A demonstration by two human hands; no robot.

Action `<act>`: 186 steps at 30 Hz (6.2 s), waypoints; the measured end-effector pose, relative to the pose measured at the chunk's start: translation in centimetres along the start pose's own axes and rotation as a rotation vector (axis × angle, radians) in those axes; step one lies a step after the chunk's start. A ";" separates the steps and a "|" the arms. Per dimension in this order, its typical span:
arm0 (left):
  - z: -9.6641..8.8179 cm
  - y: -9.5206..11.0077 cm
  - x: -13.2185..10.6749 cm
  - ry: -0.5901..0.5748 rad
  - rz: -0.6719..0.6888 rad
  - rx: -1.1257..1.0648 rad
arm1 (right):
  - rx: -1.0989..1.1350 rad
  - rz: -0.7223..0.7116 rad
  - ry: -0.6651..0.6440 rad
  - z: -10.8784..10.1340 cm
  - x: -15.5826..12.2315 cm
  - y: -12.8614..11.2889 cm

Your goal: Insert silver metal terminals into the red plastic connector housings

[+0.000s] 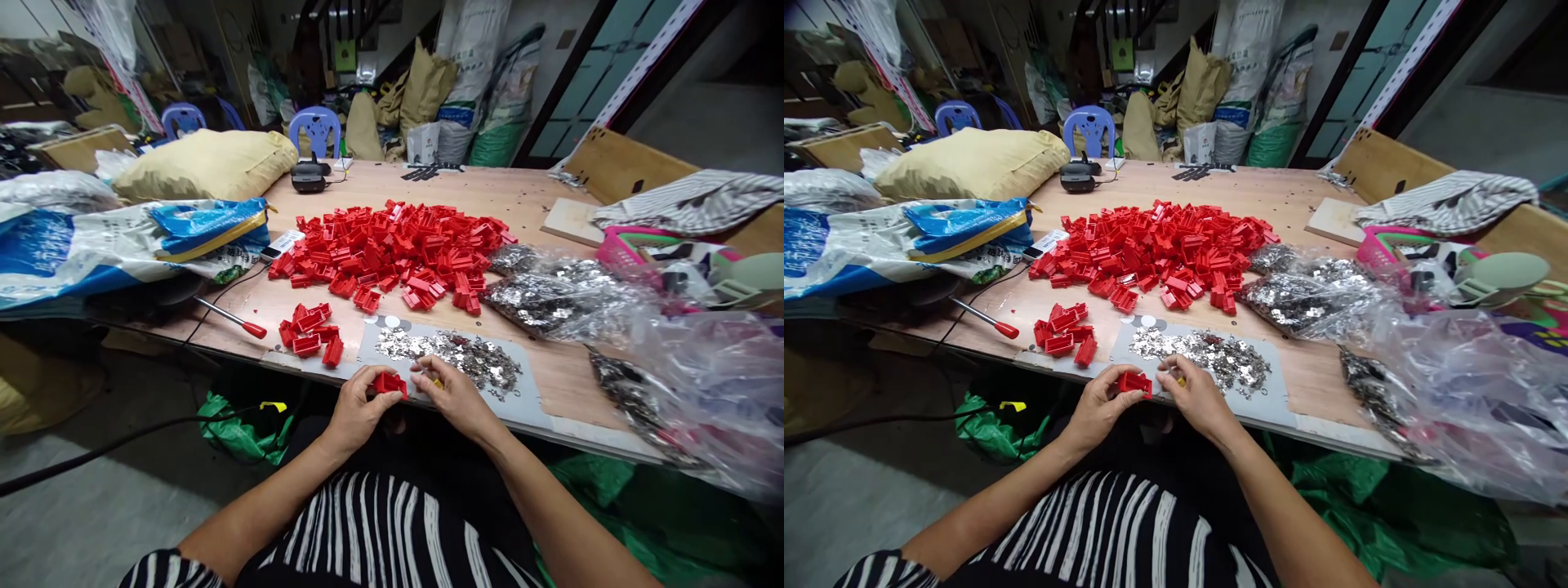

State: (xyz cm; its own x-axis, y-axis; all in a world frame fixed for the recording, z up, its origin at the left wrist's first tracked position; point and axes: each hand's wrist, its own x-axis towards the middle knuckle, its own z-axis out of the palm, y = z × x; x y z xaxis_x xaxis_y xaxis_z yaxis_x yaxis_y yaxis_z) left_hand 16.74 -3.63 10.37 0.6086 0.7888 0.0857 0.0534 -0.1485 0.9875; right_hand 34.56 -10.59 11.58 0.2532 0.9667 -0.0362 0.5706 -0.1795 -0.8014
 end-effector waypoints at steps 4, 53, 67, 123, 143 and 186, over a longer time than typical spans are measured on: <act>-0.5 -0.9 0.2 0.038 -0.114 -0.150 | -0.448 -0.087 0.088 -0.8 2.1 -0.2; 0.4 0.6 1.0 0.019 -0.269 -0.691 | -0.025 -0.408 -0.106 -0.8 -0.3 -1.7; 0.7 0.3 0.9 0.019 -0.253 -0.603 | 0.011 -0.328 -0.051 -1.0 -1.0 -0.9; -1.2 -2.1 2.8 -0.145 0.189 0.257 | -0.296 -0.253 -0.045 0.8 -1.5 0.8; -1.2 -2.5 3.0 -0.154 0.170 0.251 | -0.346 -0.095 -0.069 0.7 -1.2 -0.4; -1.0 -1.6 2.5 -0.134 0.151 0.185 | -0.329 -0.149 -0.117 1.4 -1.2 -1.3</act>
State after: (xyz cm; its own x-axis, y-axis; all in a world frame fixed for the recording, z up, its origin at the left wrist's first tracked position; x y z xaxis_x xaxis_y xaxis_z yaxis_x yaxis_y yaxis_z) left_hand 17.37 -0.82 9.17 0.7196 0.6650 0.2000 0.0899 -0.3748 0.9227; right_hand 32.40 -11.28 11.82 0.0687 0.9975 -0.0167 0.8196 -0.0660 -0.5691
